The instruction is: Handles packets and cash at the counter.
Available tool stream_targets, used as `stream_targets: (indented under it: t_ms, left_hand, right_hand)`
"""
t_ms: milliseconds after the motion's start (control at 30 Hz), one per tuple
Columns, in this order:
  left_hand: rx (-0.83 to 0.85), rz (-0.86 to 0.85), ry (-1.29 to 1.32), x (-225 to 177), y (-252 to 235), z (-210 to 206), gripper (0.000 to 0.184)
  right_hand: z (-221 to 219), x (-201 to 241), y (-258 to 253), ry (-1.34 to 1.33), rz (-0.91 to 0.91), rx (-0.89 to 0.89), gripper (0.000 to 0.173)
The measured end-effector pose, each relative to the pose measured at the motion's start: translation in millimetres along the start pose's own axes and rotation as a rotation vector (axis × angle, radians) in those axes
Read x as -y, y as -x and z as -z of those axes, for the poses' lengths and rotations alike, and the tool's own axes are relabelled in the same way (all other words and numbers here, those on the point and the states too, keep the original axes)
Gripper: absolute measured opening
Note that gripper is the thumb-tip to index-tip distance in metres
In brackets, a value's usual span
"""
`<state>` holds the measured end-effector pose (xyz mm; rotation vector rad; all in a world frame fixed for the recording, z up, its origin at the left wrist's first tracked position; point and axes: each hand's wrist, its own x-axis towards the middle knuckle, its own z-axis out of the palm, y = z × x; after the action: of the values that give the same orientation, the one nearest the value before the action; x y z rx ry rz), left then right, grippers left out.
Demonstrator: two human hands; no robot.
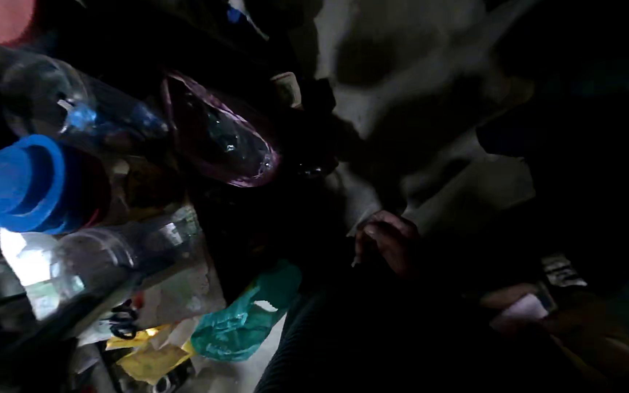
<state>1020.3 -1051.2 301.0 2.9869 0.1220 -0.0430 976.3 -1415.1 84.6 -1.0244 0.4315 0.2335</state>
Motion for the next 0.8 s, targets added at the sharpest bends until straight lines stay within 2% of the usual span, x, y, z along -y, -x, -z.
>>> stream_targets:
  t_ms: [67,100,167,233,300,367,433,500,567,667,733,800]
  left_hand:
    - [0.195,-0.288,0.047,-10,-8,-31,0.037]
    - [0.264,-0.362,0.057,-30,-19,-53,0.039]
    - [0.298,-0.413,0.026,-89,-40,-100,0.038]
    - [0.332,-0.422,0.049,-157,-62,-137,0.035]
    - [0.426,-0.406,0.154,-216,-85,-156,0.029]
    - [0.387,-0.512,0.256,-266,-112,-168,0.021]
    - [0.288,-0.61,0.363,-300,-134,-173,0.02]
    - [0.151,-0.652,0.474,-318,-155,-181,0.027]
    - [0.094,-0.625,0.574,-326,-172,-196,0.036]
    - [-0.005,-0.556,0.613,-335,-199,-225,0.016]
    - [-0.046,-0.529,0.559,-337,-225,-239,0.019]
    - [-0.075,-0.49,0.525,-340,-254,-252,0.022]
  right_hand:
    - [14,14,-36,-0.034,0.086,0.198,0.013]
    - [20,22,-54,-0.047,0.135,0.263,0.012]
    - [34,46,-82,0.05,0.205,0.331,0.012]
    - [52,84,-102,0.381,0.245,0.352,0.02]
    - [65,128,-112,0.726,0.117,0.379,0.043]
    - [76,162,-132,0.878,0.084,0.396,0.05]
    - [97,175,-153,0.859,0.268,0.406,0.038]
    - [115,190,-177,0.819,0.359,0.408,0.026]
    - [120,208,-197,0.796,0.317,0.397,0.024]
    - [120,220,-236,0.806,0.186,0.392,0.034]
    - [121,225,-264,0.848,0.283,0.327,0.042]
    - [116,245,-287,0.897,0.384,0.232,0.036]
